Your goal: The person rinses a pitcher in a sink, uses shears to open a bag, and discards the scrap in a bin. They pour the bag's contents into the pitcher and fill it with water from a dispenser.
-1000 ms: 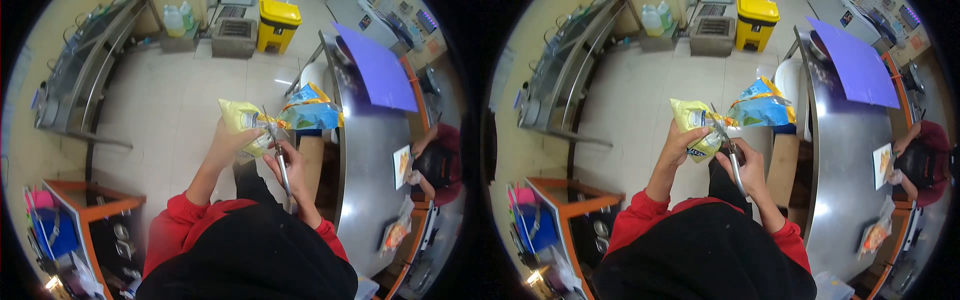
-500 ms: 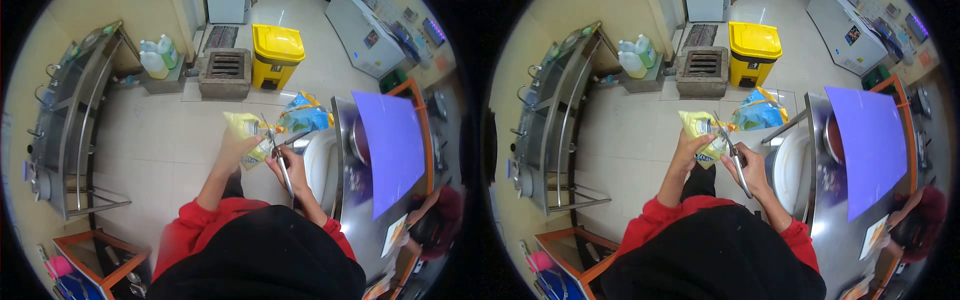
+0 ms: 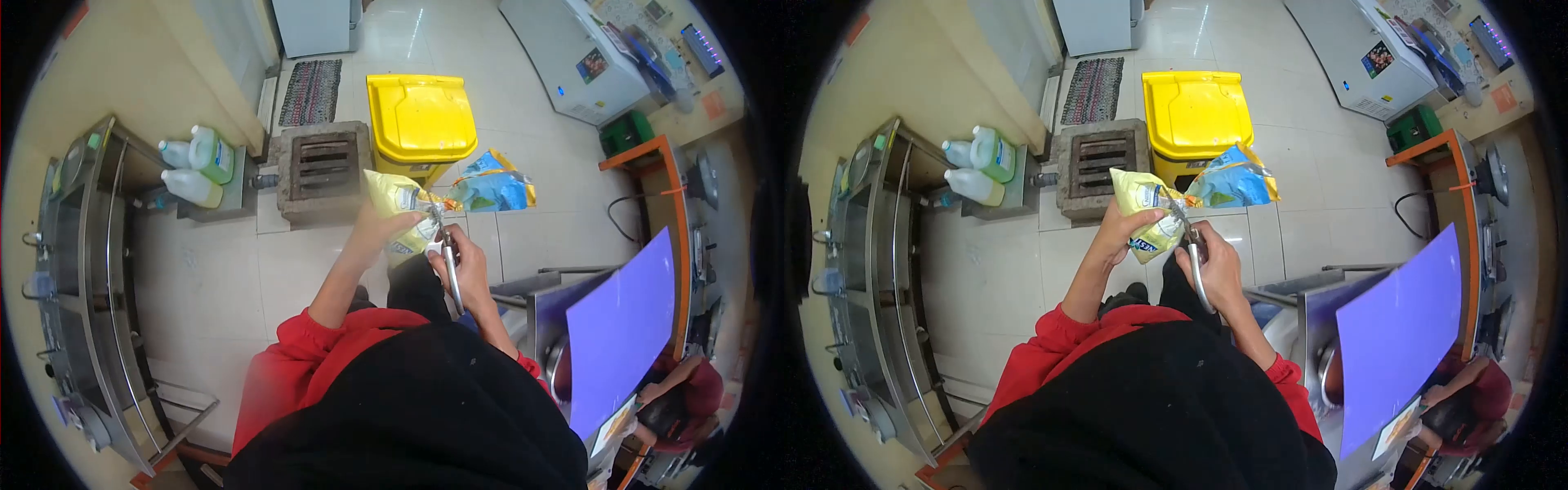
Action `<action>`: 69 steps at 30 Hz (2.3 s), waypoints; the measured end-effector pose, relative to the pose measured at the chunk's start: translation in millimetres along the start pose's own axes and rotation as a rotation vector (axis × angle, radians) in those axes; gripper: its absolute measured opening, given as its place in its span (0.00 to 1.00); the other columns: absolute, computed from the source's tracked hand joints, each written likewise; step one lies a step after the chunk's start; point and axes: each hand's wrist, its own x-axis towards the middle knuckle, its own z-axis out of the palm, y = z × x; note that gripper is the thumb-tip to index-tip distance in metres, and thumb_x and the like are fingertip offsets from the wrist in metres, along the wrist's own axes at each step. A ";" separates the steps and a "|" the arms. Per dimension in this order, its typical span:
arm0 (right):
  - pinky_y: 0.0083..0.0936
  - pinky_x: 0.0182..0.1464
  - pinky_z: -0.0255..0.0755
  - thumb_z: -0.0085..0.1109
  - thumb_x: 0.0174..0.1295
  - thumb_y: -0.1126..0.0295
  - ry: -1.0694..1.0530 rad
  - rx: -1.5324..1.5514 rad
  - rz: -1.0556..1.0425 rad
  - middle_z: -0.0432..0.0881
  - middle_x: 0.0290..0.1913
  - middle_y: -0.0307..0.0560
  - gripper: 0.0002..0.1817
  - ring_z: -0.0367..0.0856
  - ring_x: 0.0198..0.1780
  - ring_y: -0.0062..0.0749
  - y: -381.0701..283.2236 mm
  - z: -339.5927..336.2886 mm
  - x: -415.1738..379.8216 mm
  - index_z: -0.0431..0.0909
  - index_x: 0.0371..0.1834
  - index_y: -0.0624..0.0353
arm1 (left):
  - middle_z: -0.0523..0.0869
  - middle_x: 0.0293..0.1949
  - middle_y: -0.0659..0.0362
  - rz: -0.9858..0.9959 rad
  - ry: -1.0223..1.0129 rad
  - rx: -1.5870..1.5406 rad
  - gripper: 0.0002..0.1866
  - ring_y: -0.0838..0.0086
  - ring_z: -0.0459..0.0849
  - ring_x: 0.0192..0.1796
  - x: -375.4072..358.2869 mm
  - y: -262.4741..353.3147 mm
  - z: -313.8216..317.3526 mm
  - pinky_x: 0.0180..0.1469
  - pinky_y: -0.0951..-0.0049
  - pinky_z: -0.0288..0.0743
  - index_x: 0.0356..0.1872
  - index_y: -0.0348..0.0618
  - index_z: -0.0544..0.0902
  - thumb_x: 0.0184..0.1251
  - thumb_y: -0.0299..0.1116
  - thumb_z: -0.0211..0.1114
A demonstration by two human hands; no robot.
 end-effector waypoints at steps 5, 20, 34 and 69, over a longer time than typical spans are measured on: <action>0.30 0.24 0.64 0.61 0.45 0.66 -0.120 0.022 0.072 0.69 0.18 0.44 0.15 0.69 0.19 0.36 33.8 7.8 112.8 0.70 0.35 0.57 | 0.79 0.38 0.56 -0.044 0.111 -0.026 0.21 0.74 0.80 0.39 102.5 -6.9 -31.5 0.41 0.75 0.75 0.45 0.36 0.72 0.46 0.24 0.66; 0.21 0.19 0.59 0.59 0.42 0.72 -0.454 0.173 -0.015 0.68 0.13 0.43 0.10 0.63 0.15 0.23 105.9 -25.4 345.8 0.72 0.27 0.61 | 0.79 0.37 0.55 -0.080 0.513 -0.171 0.20 0.71 0.81 0.37 285.3 -7.2 -29.2 0.39 0.73 0.77 0.44 0.34 0.72 0.48 0.23 0.65; 0.24 0.23 0.64 0.58 0.45 0.70 -0.333 0.016 0.110 0.72 0.15 0.46 0.09 0.67 0.17 0.25 147.0 -0.7 400.5 0.73 0.28 0.64 | 0.80 0.38 0.56 -0.190 0.295 -0.206 0.20 0.72 0.81 0.39 375.9 -60.3 -77.6 0.40 0.74 0.76 0.47 0.36 0.71 0.50 0.26 0.63; 0.18 0.22 0.62 0.60 0.51 0.71 -0.127 0.087 0.248 0.72 0.15 0.40 0.07 0.65 0.19 0.17 200.7 -36.4 417.0 0.73 0.24 0.61 | 0.78 0.44 0.45 -0.097 0.056 -0.803 0.39 0.52 0.74 0.51 392.1 -36.2 -112.0 0.50 0.50 0.69 0.48 0.39 0.71 0.56 0.68 0.38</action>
